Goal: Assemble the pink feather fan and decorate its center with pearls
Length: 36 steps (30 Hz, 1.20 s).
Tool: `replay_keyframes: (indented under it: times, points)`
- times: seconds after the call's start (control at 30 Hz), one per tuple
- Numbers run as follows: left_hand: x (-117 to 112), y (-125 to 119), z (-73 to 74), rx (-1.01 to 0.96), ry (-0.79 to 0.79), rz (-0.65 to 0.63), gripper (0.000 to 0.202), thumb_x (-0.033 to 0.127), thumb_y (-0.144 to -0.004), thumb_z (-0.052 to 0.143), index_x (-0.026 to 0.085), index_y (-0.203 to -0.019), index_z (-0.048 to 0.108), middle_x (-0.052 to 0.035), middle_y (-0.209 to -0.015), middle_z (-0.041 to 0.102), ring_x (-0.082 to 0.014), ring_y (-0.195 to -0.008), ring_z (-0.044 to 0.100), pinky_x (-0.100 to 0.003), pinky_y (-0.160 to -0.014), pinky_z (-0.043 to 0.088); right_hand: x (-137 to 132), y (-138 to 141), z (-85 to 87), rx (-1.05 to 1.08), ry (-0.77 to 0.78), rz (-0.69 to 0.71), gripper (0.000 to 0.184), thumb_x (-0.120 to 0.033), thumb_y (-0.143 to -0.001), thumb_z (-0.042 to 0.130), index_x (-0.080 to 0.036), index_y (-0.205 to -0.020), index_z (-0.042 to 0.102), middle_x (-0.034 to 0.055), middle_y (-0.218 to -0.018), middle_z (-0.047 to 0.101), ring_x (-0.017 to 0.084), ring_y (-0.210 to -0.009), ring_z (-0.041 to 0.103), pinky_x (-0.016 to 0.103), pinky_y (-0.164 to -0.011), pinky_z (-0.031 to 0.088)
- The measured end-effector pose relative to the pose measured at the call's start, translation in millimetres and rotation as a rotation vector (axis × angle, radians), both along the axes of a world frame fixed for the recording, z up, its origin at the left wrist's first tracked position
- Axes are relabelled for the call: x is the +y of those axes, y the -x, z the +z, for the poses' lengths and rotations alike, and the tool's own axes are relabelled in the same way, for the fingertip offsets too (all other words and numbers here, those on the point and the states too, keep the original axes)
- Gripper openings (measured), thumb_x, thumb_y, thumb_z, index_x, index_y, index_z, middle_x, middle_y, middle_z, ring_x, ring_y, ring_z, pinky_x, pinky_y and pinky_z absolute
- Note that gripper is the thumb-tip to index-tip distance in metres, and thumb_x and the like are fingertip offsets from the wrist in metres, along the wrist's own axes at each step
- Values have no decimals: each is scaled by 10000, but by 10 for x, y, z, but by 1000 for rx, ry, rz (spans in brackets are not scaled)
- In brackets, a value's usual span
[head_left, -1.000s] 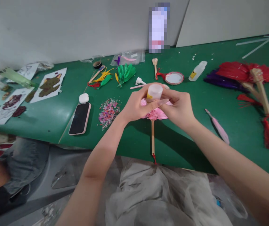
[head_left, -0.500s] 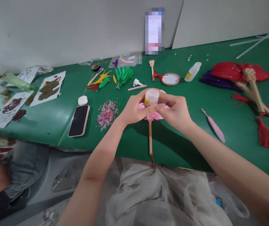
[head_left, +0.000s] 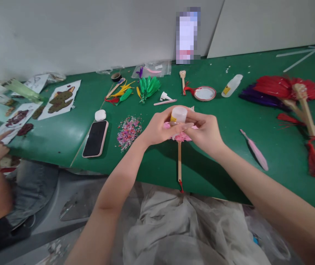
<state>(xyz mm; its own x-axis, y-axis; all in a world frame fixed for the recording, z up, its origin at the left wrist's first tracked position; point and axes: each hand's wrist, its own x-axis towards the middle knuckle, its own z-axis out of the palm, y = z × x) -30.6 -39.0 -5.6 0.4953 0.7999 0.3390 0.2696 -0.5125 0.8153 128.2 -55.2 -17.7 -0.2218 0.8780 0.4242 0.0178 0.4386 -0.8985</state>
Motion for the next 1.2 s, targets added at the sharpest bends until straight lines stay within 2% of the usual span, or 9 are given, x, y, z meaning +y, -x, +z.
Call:
replay_keyframes:
  times: [0.1,0.23,0.5,0.73,0.9,1.2]
  points:
    - [5,43,-3,3,28,-5,507,490,-765,641,189,-1163,550,-38,-935,671,-185,-805,632,-279,-681,506,2,47,-15,29,15,28,226,-158,-764,626,-180,-971,715,38,-985,720,228,-896,676,320,-757,549]
    - [3,-47,-19,8,0,4,479,484,-779,627,200,-1157,550,-44,-992,669,-192,-846,631,-288,-715,507,-15,-48,3,-23,17,-30,234,-186,-759,630,-179,-977,716,38,-928,732,242,-858,682,342,-734,554]
    - [10,-236,-52,-50,22,-46,521,535,-792,584,200,-1187,529,-60,-1115,649,-192,-886,638,-293,-755,517,-30,-235,46,-121,-46,-94,197,-196,-766,625,-277,-904,738,-12,-859,736,237,-807,680,344,-679,560]
    - [-7,-45,20,-18,0,-5,449,469,-800,609,196,-1152,555,-55,-1063,663,-189,-876,633,-286,-746,517,6,-39,17,-56,-48,-51,229,-144,-742,648,-229,-938,731,-6,-868,738,221,-840,678,308,-735,543]
    - [15,39,30,-20,32,-12,493,488,-766,640,192,-1153,564,-54,-1019,669,-185,-839,634,-284,-707,524,31,64,-24,-15,-15,-35,215,-230,-764,647,-184,-962,715,31,-933,729,225,-834,681,333,-734,550]
    - [71,-203,-66,-31,3,-42,491,503,-808,580,199,-1190,528,-62,-1053,651,-200,-906,626,-301,-768,509,18,-187,45,-123,-55,-112,208,-164,-753,592,-224,-892,735,-9,-831,738,231,-793,681,325,-679,546]
